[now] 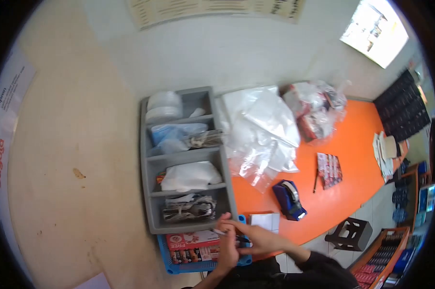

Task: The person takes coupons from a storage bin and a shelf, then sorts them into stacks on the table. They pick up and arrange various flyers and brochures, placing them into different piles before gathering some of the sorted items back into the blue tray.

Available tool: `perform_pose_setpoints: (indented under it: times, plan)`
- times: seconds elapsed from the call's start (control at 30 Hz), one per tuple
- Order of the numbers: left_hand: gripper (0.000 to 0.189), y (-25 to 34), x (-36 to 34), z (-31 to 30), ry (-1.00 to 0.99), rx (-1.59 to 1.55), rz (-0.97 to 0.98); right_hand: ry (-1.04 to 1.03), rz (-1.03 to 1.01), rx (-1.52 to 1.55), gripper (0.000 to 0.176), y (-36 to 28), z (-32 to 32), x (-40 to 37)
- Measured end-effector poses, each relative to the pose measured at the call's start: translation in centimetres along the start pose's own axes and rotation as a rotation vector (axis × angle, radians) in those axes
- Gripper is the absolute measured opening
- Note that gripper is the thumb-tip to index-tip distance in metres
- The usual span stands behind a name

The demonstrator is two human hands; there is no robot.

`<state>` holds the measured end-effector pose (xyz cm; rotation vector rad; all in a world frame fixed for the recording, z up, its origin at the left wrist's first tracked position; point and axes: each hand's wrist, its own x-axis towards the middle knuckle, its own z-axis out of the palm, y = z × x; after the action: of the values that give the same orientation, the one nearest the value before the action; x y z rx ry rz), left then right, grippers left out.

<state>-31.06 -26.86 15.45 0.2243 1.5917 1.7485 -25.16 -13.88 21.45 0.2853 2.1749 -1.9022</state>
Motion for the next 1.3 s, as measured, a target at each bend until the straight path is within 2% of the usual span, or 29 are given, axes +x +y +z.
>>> perform_pose_setpoints:
  times: [0.07,0.13,0.27,0.3,0.37,0.4,0.43,0.53,0.6,0.67,0.73,0.8,0.83,0.93,0.97,1.07,1.1,1.2,1.27,1.3]
  plan:
    - [0.036,-1.8,-1.8,1.6,-0.278,0.130,0.144,0.212,0.094,0.021,0.057,1.4,2.4,-3.2]
    - [0.040,-2.6,-3.2,2.9,-0.410,0.188,0.213,0.364,0.069,0.027,0.049,3.1,3.5,-5.9]
    - [0.056,-3.0,-5.6,4.7,-0.458,0.298,0.296,0.538,-0.088,0.005,0.037,4.8,4.8,-8.4]
    - [0.066,-3.2,-6.1,4.8,-0.425,0.417,0.377,0.519,-0.052,0.015,0.027,5.3,4.5,-8.9]
    - [0.069,-2.4,-7.2,4.3,-0.480,0.369,0.321,0.809,-0.038,-0.153,0.023,9.0,2.9,-10.2]
    - [0.070,-1.7,-7.5,4.0,-0.504,0.343,0.293,0.993,0.030,-0.079,0.026,10.1,2.2,-11.3]
    - [0.065,-0.5,-7.9,3.1,-0.595,0.318,0.163,1.172,0.102,-0.002,0.030,11.1,1.5,-12.4]
    - [0.055,-1.0,-7.5,-0.1,-0.824,0.660,0.122,1.470,0.190,-0.136,0.046,17.5,1.0,-15.3]
    - [0.051,-1.7,-7.6,0.1,-0.808,0.875,0.192,1.562,-0.102,-0.222,0.054,21.2,1.0,-13.6]
    - [0.054,-3.6,-7.1,1.0,-0.815,1.131,0.239,1.535,-0.190,-0.314,0.058,22.7,0.3,-12.7]
    - [0.062,-6.5,-6.6,3.0,-0.697,1.284,0.408,1.424,-0.097,-0.423,0.059,22.5,-1.5,-12.1]
    - [0.067,-8.7,-5.8,5.7,-0.587,1.412,0.549,1.296,-0.077,-0.315,0.055,21.1,-3.7,-12.5]
    - [0.077,-9.5,-4.8,7.9,-0.434,1.428,0.479,1.203,-0.075,-0.259,0.053,20.1,-5.9,-12.2]
    - [0.083,-11.5,-1.8,10.2,-0.151,1.430,0.501,1.003,-0.127,-0.237,0.049,15.1,-8.9,-11.9]
    - [0.088,-12.3,-1.2,10.8,-0.093,1.383,0.453,0.930,-0.141,-0.186,0.049,14.4,-9.3,-11.1]
    - [0.093,-10.2,-1.7,14.2,-0.094,1.594,0.027,0.777,-0.158,-0.060,0.048,12.0,-9.9,-7.3]
    - [0.095,-11.5,-1.6,14.4,-0.038,1.573,0.035,0.761,-0.136,-0.018,0.047,11.9,-8.9,-5.7]
    - [0.092,-12.8,-1.6,14.5,0.054,1.606,0.027,0.913,-0.101,-0.205,0.054,13.0,-5.0,-0.9]
    - [0.090,-14.3,-1.8,14.2,0.172,1.533,0.138,0.952,-0.010,-0.272,0.059,13.5,-2.8,0.9]
    - [0.090,-14.6,-1.9,13.7,0.220,1.467,0.217,0.919,-0.028,-0.285,0.060,13.8,-2.3,1.0]
